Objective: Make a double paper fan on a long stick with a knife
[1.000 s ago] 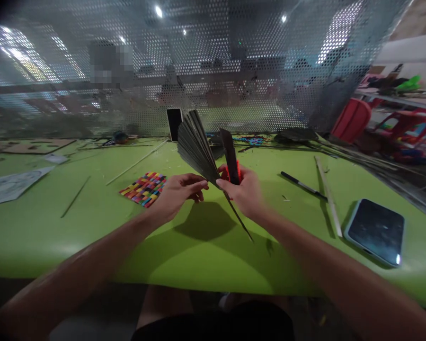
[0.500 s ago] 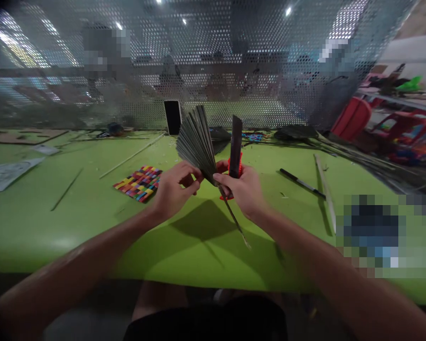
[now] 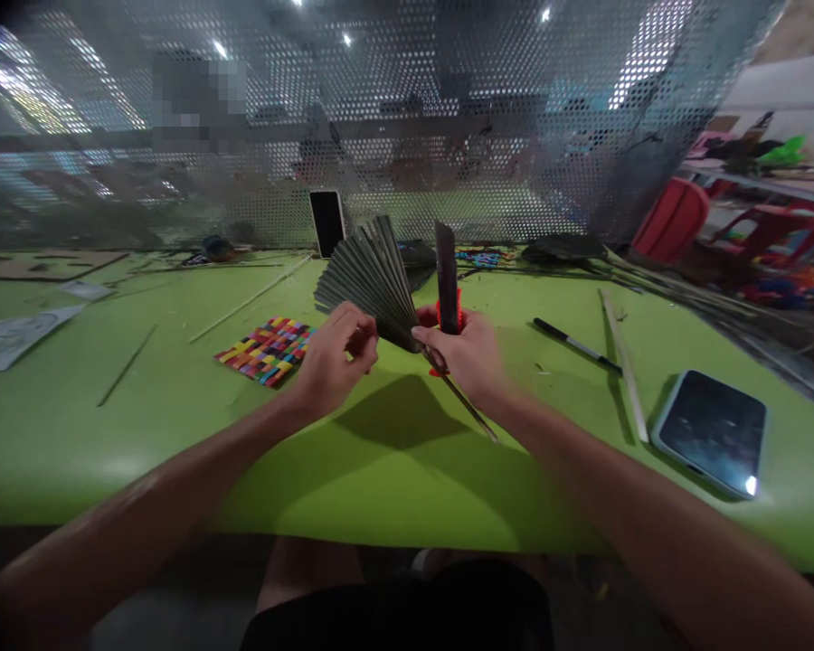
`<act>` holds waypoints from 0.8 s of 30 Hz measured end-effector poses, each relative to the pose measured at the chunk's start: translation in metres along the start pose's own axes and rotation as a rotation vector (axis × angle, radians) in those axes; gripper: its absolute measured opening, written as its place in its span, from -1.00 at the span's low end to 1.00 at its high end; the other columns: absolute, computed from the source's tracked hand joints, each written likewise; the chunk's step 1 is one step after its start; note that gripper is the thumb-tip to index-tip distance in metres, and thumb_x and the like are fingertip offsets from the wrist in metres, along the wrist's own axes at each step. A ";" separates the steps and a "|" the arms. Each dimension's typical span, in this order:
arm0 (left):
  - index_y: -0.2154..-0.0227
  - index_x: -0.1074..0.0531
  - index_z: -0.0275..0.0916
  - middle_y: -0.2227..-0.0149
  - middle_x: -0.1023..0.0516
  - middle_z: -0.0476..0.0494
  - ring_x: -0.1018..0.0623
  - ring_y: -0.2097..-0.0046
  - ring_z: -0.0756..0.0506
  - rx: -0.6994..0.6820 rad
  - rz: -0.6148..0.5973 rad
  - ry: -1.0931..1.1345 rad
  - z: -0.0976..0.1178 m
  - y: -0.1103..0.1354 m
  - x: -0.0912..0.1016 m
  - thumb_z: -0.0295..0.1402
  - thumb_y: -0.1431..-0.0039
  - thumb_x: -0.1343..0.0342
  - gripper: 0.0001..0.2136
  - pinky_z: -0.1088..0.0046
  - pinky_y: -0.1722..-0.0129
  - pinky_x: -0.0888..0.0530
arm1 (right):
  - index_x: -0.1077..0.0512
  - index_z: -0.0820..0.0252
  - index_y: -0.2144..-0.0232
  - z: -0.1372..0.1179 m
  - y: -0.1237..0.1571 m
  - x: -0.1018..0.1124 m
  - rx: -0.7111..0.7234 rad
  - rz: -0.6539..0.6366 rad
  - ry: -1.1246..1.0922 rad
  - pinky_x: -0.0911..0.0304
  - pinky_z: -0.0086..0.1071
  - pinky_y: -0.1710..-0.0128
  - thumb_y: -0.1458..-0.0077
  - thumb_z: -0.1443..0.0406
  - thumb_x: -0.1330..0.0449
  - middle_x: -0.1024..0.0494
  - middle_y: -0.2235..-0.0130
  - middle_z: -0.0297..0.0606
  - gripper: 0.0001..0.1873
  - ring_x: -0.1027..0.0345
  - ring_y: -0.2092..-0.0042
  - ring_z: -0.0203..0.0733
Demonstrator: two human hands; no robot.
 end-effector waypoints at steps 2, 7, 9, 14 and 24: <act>0.38 -0.25 -0.19 0.33 -0.25 -0.02 -0.33 0.41 0.04 0.043 0.021 0.088 0.001 0.002 0.000 -0.50 -0.23 0.01 -0.90 0.48 0.42 -0.32 | -0.51 0.20 0.28 0.001 -0.004 0.006 -0.001 0.035 0.030 -0.11 -0.40 0.64 0.11 0.21 -0.37 -0.26 0.66 -0.47 -0.70 -0.06 0.62 -0.37; 0.35 -0.27 -0.19 0.46 -0.32 0.04 -0.34 0.47 0.04 0.131 -0.263 0.284 0.006 0.012 -0.013 -0.40 -0.27 0.02 -0.93 0.50 0.46 -0.28 | -0.51 0.19 0.28 0.007 -0.023 0.024 0.049 0.134 0.031 -0.04 -0.41 0.66 0.14 0.21 -0.40 -0.29 0.64 -0.46 -0.67 -0.04 0.63 -0.38; 0.43 -0.30 -0.20 0.54 -0.33 0.04 -0.31 0.51 0.03 0.195 -0.439 0.296 0.005 0.013 -0.018 -0.30 -0.32 0.06 -0.80 0.48 0.49 -0.25 | -0.50 0.19 0.29 0.008 -0.028 0.028 0.075 0.122 -0.020 0.00 -0.42 0.67 0.16 0.22 -0.40 -0.28 0.65 -0.47 -0.67 -0.03 0.63 -0.39; 0.41 -0.40 -0.22 0.47 -0.47 -0.07 -0.45 0.45 -0.03 0.436 -0.564 0.744 -0.002 0.011 -0.019 0.07 -0.25 -0.01 -0.58 0.43 0.45 -0.38 | -0.53 0.21 0.24 0.002 -0.019 0.021 0.055 -0.146 -0.123 -0.06 -0.43 0.63 0.13 0.22 -0.41 -0.25 0.67 -0.52 -0.64 -0.02 0.64 -0.42; 0.25 -0.60 -0.23 0.21 -0.63 -0.20 -0.58 0.29 -0.08 0.741 -0.125 0.956 -0.012 0.012 -0.025 -0.08 -0.15 -0.22 -0.69 0.40 0.32 -0.53 | -0.47 0.17 0.11 -0.014 -0.017 0.020 0.300 -0.131 0.370 -0.12 -0.40 0.46 -0.06 0.07 -0.30 -0.43 0.38 -0.32 -0.60 -0.19 0.45 -0.33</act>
Point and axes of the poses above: each hand's wrist, its own y-axis away from the middle knuckle, its own x-axis out of the back of the hand, z = x × y, the point moved 3 cm from there along -y, towards the middle knuckle
